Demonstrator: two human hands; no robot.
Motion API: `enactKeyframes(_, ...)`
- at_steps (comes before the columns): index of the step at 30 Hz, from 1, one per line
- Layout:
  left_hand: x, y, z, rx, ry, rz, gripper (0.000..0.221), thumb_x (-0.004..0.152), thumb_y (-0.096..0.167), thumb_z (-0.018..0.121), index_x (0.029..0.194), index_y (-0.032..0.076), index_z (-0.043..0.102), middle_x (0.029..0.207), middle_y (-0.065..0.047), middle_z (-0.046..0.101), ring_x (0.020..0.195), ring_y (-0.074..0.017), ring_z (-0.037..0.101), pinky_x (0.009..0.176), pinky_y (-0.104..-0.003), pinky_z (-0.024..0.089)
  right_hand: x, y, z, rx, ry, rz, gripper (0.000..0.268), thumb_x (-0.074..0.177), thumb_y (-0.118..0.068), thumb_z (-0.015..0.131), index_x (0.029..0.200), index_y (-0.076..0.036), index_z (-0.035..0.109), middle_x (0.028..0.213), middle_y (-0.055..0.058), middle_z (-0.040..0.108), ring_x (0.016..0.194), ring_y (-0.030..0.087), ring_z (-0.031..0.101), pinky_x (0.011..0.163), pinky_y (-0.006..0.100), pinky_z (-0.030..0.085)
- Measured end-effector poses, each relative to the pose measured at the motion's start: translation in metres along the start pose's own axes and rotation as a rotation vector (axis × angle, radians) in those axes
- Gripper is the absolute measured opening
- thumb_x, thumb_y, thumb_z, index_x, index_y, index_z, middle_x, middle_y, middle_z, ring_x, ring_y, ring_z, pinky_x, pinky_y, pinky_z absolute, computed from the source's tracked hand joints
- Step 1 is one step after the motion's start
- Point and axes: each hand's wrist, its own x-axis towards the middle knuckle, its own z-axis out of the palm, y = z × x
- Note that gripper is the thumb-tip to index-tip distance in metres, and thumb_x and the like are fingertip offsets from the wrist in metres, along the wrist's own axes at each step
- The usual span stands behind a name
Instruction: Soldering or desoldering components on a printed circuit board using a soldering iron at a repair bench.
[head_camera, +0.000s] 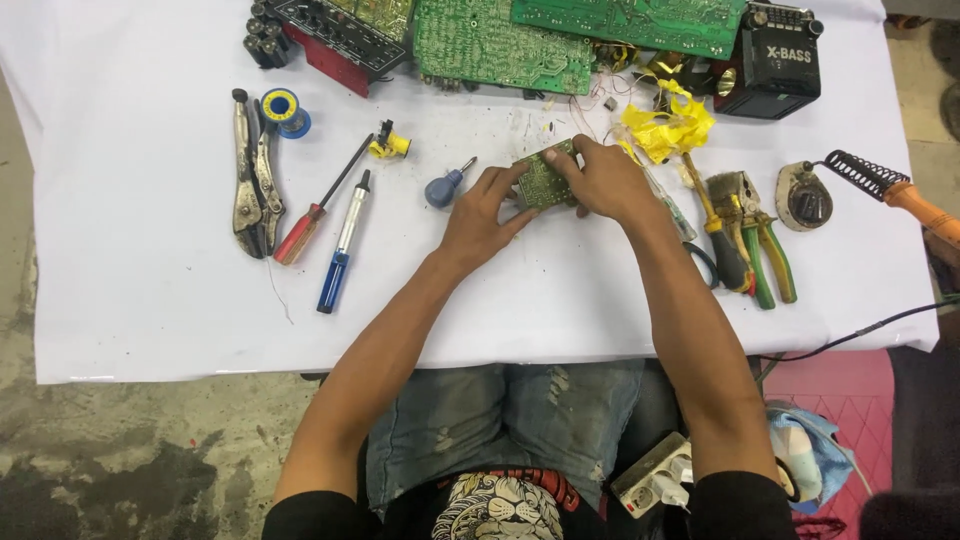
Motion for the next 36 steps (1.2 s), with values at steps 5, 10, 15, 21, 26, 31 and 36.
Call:
enactKeyframes(5,0.002,0.001,-0.002,0.062,0.049,0.018,0.055,0.090,0.023,0.085,0.138,0.012,0.060,0.114,-0.008,0.062,0.096,-0.0240,0.074,0.085,-0.040,0.058,-0.009,0.004,0.006,-0.135,0.088,-0.003,0.054,0.109,-0.047,0.055,0.137,-0.002,0.062,0.065,0.015,0.073,0.079,0.041,0.076,0.084,0.058,0.055)
enactKeyframes(10,0.006,0.000,-0.002,0.111,0.048,0.037,0.051,0.088,0.023,0.086,0.133,0.013,0.064,0.114,-0.006,0.063,0.094,-0.0227,0.074,0.086,-0.039,0.056,-0.011,0.018,0.024,0.036,0.120,-0.055,0.048,0.107,-0.037,0.060,0.137,0.001,0.061,0.061,0.007,0.071,0.066,0.030,0.075,0.080,0.050,0.055)
enactKeyframes(15,0.006,0.005,-0.002,0.103,0.082,0.060,0.043,0.090,0.018,0.085,0.128,0.010,0.067,0.110,-0.007,0.064,0.093,-0.0247,0.074,0.083,-0.038,0.056,-0.019,0.020,0.035,0.152,0.204,-0.101,0.052,0.109,-0.032,0.060,0.139,0.010,0.060,0.062,0.006,0.072,0.058,0.023,0.072,0.075,0.043,0.055)
enactKeyframes(21,0.003,0.005,0.003,0.163,0.128,0.083,0.043,0.089,0.018,0.086,0.126,0.009,0.068,0.110,-0.008,0.064,0.092,-0.0257,0.073,0.081,-0.038,0.057,-0.064,0.038,0.039,0.498,0.772,-0.179,0.025,0.106,-0.012,0.070,0.128,0.001,0.069,0.065,0.014,0.069,0.058,0.026,0.070,0.064,0.037,0.057)
enactKeyframes(26,0.008,0.011,0.002,0.297,0.088,0.186,0.064,0.085,0.021,0.091,0.138,0.007,0.060,0.133,-0.018,0.056,0.116,-0.0385,0.062,0.095,-0.051,0.050,-0.093,0.133,0.027,0.987,1.468,0.094,0.023,0.109,-0.020,0.060,0.128,-0.009,0.055,0.091,0.009,0.061,0.082,0.021,0.072,0.067,0.027,0.059)
enactKeyframes(31,0.016,0.017,-0.001,0.338,-0.065,0.129,0.085,0.090,0.025,0.090,0.158,0.006,0.043,0.165,-0.024,0.031,0.151,-0.0451,0.032,0.118,-0.063,0.032,-0.106,0.224,0.012,1.025,1.694,0.336,0.070,0.112,-0.047,0.071,0.158,-0.016,0.029,0.141,0.015,0.056,0.131,0.027,0.069,0.096,0.041,0.065)
enactKeyframes(36,0.021,0.012,-0.005,0.238,-0.186,-0.020,0.085,0.104,0.041,0.071,0.166,0.009,0.023,0.174,-0.016,0.016,0.161,-0.0398,0.017,0.128,-0.061,0.023,-0.102,0.266,-0.039,1.073,1.631,0.393,0.032,0.095,-0.032,0.073,0.119,-0.012,0.075,0.109,0.003,0.081,0.072,0.013,0.072,0.059,0.029,0.060)
